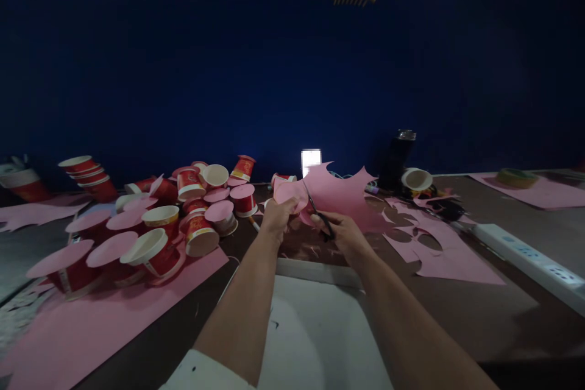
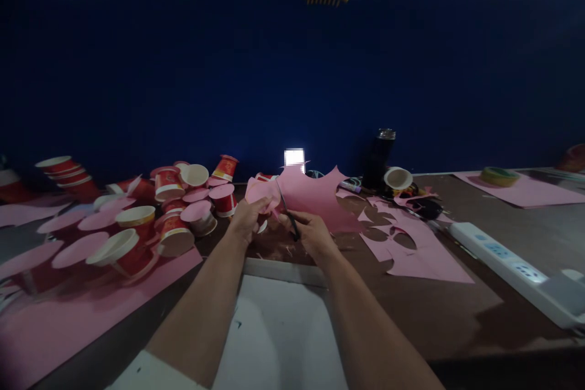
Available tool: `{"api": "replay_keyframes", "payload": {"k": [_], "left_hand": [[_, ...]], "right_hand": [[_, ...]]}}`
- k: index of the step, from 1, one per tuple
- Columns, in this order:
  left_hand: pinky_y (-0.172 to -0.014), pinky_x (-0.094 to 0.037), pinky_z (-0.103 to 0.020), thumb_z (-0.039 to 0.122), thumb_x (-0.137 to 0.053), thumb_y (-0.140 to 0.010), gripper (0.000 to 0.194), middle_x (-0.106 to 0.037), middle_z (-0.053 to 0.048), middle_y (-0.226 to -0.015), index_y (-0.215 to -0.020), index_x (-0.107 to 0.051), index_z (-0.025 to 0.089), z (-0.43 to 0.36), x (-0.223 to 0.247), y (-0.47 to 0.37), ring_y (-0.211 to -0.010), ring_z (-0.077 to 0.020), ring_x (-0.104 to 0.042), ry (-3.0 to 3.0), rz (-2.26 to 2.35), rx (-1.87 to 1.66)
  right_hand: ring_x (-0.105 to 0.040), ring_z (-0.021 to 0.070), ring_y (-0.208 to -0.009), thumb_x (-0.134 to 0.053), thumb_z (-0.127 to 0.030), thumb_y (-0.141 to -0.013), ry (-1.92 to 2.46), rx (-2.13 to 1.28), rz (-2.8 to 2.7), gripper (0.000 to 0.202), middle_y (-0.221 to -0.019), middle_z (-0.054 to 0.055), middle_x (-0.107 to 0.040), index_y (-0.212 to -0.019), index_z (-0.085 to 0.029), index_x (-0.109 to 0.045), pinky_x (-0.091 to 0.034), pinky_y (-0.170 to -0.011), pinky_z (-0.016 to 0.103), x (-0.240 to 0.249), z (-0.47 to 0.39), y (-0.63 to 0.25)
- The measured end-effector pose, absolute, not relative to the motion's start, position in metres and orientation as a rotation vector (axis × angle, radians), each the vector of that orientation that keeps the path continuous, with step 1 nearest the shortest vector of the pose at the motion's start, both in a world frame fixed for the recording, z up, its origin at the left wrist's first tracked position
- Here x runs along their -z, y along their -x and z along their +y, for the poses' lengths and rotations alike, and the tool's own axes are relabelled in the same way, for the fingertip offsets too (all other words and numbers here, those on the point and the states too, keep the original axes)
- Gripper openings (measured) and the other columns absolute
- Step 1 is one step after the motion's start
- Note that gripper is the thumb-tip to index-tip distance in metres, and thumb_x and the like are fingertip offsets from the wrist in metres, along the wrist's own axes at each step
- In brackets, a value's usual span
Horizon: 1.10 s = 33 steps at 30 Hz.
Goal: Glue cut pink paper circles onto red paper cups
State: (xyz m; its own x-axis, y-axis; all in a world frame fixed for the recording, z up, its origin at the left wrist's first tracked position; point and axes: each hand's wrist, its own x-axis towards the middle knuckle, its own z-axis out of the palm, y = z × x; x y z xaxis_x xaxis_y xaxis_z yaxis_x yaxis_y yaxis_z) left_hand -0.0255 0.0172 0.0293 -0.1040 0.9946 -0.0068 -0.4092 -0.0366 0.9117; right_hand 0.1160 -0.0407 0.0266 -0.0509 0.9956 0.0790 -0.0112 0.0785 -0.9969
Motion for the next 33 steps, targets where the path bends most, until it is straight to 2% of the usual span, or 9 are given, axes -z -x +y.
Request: {"api": "replay_keyframes", "payload": {"k": [11,20,25,33], "left_hand": [[-0.051,-0.045,-0.023,0.022,-0.078,-0.05,0.032,-0.065,-0.002,-0.06,-0.078,-0.068,0.01,0.018,-0.029,0.026,-0.049,-0.0113,-0.056,-0.855,0.871,-1.502],[-0.049,-0.045,-0.025,0.024,-0.078,-0.052,0.029,-0.065,-0.004,-0.061,-0.076,-0.068,0.009,0.018,-0.028,0.028,-0.049,-0.0129,-0.057,-0.9,0.906,-1.481],[-0.056,-0.048,-0.027,0.023,-0.077,-0.054,0.029,-0.068,-0.006,-0.07,-0.078,-0.069,0.009,0.023,-0.022,0.029,-0.057,-0.0149,-0.061,-0.926,0.854,-1.494],[-0.061,-0.048,-0.028,0.024,-0.08,-0.05,0.041,-0.068,-0.005,-0.067,-0.086,-0.069,0.009,0.024,-0.023,0.029,-0.062,-0.0175,-0.064,-0.898,0.823,-1.509]], "right_hand": [[-0.041,0.0094,-0.06,-0.073,-0.052,-0.064,1.143,-1.18,-1.27,0.051,-0.065,-0.001,-0.054,-0.1,-0.015,-0.074,-0.031,-0.054,0.022,-0.03,-0.042,-0.114],[-0.043,0.01,-0.059,-0.075,-0.05,-0.062,1.162,-1.18,-1.251,0.05,-0.064,-0.001,-0.057,-0.098,-0.017,-0.075,-0.032,-0.055,0.024,-0.029,-0.041,-0.116],[-0.043,0.0097,-0.057,-0.074,-0.051,-0.062,1.16,-1.177,-1.273,0.052,-0.064,-0.001,-0.056,-0.1,-0.016,-0.074,-0.032,-0.054,0.024,-0.027,-0.04,-0.116],[-0.044,0.0086,-0.057,-0.075,-0.049,-0.063,1.173,-1.178,-1.26,0.05,-0.065,0.0,-0.059,-0.102,-0.016,-0.074,-0.034,-0.052,0.022,-0.028,-0.04,-0.117]]}}
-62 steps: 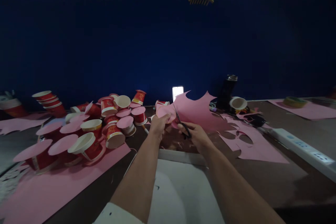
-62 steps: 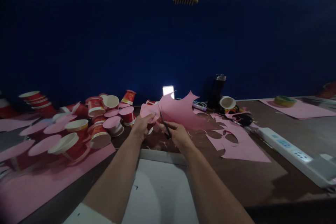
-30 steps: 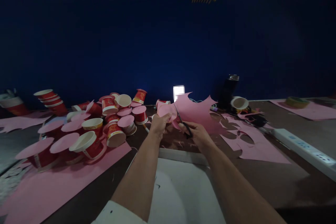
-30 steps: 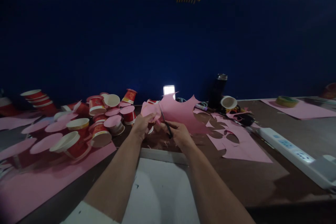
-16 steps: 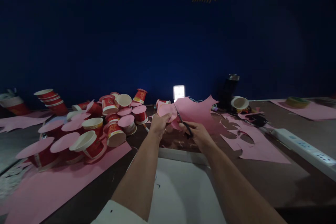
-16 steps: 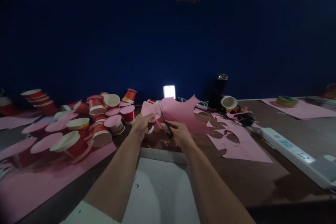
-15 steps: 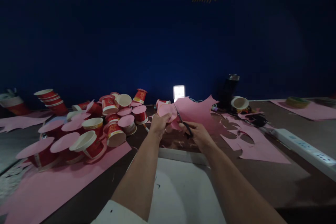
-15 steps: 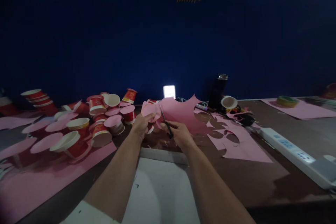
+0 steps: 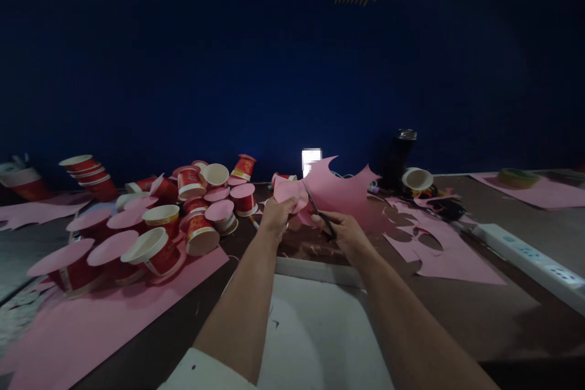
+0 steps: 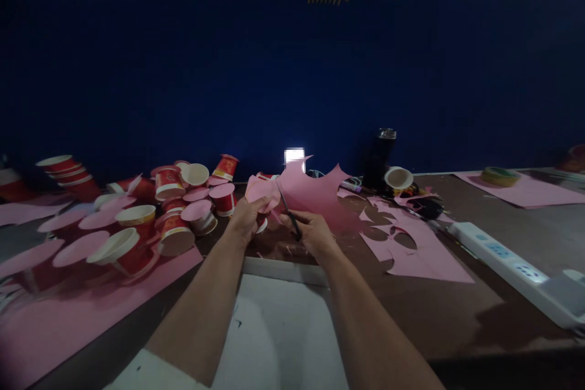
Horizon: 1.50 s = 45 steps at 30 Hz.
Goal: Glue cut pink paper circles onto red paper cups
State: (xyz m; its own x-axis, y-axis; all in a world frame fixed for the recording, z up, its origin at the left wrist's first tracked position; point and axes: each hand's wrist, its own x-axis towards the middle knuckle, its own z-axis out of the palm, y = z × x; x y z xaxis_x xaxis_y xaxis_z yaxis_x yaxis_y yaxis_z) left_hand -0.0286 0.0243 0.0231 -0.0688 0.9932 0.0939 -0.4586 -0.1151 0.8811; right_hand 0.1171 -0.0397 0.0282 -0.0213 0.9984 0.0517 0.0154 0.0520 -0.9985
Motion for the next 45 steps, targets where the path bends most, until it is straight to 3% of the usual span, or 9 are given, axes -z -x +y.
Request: {"api": "replay_keyframes", "payload": {"k": [9,13,20,26,39,45], "left_hand": [[-0.049,-0.042,-0.022,0.024,-0.078,-0.051,0.04,-0.067,-0.004,-0.064,-0.087,-0.068,0.01,0.0213,-0.027,0.0281,-0.054,-0.0133,-0.059,-0.891,0.843,-1.515],[-0.048,-0.04,-0.023,0.025,-0.077,-0.051,0.034,-0.064,-0.002,-0.057,-0.079,-0.067,0.01,0.0203,-0.0275,0.0286,-0.049,-0.0119,-0.055,-0.896,0.875,-1.494],[-0.049,-0.04,-0.023,0.025,-0.078,-0.049,0.036,-0.063,-0.002,-0.057,-0.08,-0.067,0.01,0.0191,-0.0297,0.029,-0.048,-0.0109,-0.053,-0.88,0.918,-1.489],[-0.047,-0.038,-0.022,0.025,-0.078,-0.05,0.041,-0.066,-0.002,-0.063,-0.087,-0.067,0.01,0.021,-0.0266,0.0297,-0.047,-0.0097,-0.051,-0.892,0.865,-1.496],[-0.05,-0.038,-0.022,0.024,-0.077,-0.05,0.033,-0.061,0.001,-0.059,-0.077,-0.066,0.01,0.0252,-0.0232,0.0323,-0.047,-0.0077,-0.049,-0.89,0.905,-1.508],[-0.05,-0.04,-0.022,0.026,-0.077,-0.05,0.033,-0.063,0.0,-0.063,-0.077,-0.065,0.011,0.0275,-0.0215,0.0343,-0.051,-0.009,-0.052,-0.904,0.919,-1.513]], "right_hand": [[-0.049,0.0102,-0.056,-0.08,-0.045,-0.057,1.124,-1.412,-1.059,0.051,-0.069,-0.001,-0.06,-0.101,-0.021,-0.073,-0.049,-0.052,0.026,-0.0309,-0.0433,-0.1142],[-0.043,0.0081,-0.052,-0.079,-0.045,-0.06,1.112,-1.385,-1.09,0.045,-0.058,-0.005,-0.049,-0.097,-0.02,-0.074,-0.05,-0.052,0.026,-0.0304,-0.0432,-0.1141],[-0.043,0.0075,-0.051,-0.08,-0.045,-0.058,1.184,-1.336,-1.103,0.051,-0.062,-0.004,-0.051,-0.102,-0.02,-0.073,-0.049,-0.048,0.024,-0.0286,-0.0415,-0.1157],[-0.044,0.0082,-0.052,-0.08,-0.042,-0.059,1.104,-1.415,-1.073,0.049,-0.06,-0.004,-0.049,-0.101,-0.019,-0.073,-0.053,-0.053,0.029,-0.0285,-0.0412,-0.117],[-0.043,0.0073,-0.051,-0.081,-0.043,-0.057,1.169,-1.282,-1.187,0.056,-0.062,-0.003,-0.055,-0.105,-0.016,-0.072,-0.043,-0.05,0.023,-0.0259,-0.0379,-0.1197],[-0.043,0.0076,-0.052,-0.08,-0.045,-0.059,1.129,-1.321,-1.179,0.057,-0.063,-0.003,-0.054,-0.108,-0.017,-0.071,-0.045,-0.051,0.025,-0.0241,-0.0377,-0.1211]]}}
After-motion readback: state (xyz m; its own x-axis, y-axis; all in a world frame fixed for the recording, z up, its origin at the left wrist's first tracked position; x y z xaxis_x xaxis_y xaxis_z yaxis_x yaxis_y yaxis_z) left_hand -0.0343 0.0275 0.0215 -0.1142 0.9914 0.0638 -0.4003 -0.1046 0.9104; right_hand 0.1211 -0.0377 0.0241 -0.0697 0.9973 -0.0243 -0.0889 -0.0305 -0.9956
